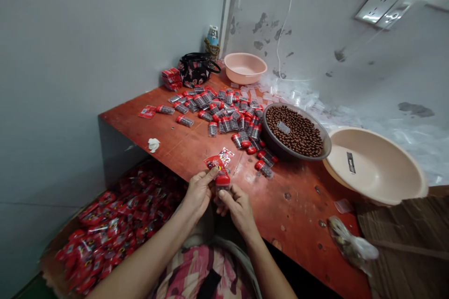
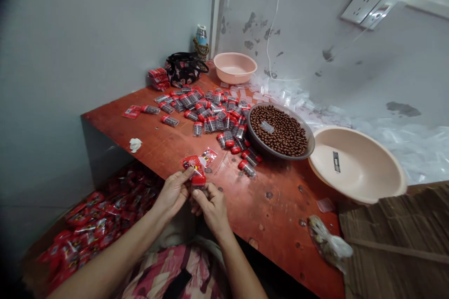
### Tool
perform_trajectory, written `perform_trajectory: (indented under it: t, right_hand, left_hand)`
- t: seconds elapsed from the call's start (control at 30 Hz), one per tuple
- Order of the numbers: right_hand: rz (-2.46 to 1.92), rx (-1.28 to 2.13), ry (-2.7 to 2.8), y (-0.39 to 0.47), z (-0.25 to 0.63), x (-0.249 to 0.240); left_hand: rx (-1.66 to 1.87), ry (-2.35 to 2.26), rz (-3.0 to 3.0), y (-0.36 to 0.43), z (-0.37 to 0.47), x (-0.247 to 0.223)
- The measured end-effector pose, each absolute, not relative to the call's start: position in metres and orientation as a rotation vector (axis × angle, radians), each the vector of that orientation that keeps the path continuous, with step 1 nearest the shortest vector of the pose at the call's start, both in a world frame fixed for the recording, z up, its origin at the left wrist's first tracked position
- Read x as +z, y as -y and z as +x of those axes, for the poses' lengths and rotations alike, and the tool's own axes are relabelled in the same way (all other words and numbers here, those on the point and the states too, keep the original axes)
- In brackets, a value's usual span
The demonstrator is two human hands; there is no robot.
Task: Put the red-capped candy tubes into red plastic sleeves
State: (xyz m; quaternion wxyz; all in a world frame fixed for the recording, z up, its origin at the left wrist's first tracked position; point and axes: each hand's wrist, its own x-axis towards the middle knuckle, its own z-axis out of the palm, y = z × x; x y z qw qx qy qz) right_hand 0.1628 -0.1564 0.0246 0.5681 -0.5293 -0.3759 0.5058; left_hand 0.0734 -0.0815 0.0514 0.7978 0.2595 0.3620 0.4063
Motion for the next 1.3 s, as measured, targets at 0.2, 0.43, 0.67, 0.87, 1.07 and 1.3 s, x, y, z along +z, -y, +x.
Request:
perform_trajectory:
  t: [0.2,0.43,0.67,0.87,1.07,1.3]
  right_hand:
    - [-1.306,1.060,0.846,0.153,0.166,0.021]
    - [-1.330,1.051,0.892,0.151,0.163,0.018]
    - [-1.275,1.095,0.926,0.150,0.168,0.021]
    - [-1.296,1.064,0.987,0.149,0.169,0.019]
    - [-1.219,1.141,0.892,0.147,0.167,0.018]
    - [-1.376,0.891,0.905,0.147,0.160,0.017]
  left_hand:
    - [0.872,-0.769,0.579,0.075,0.075,0.051]
    - [0.814,-0.788,0.627,0.077,0.076,0.049]
    - [0.701,-0.772,0.810,0.071,0.068,0.047]
    - [0.669,-0.742,0.824,0.068,0.067,0.044]
    - [0.638,-0.719,0.842,0.067,0.068,0.049]
    - [0.672,-0.726,0.864,0.073,0.074,0.044]
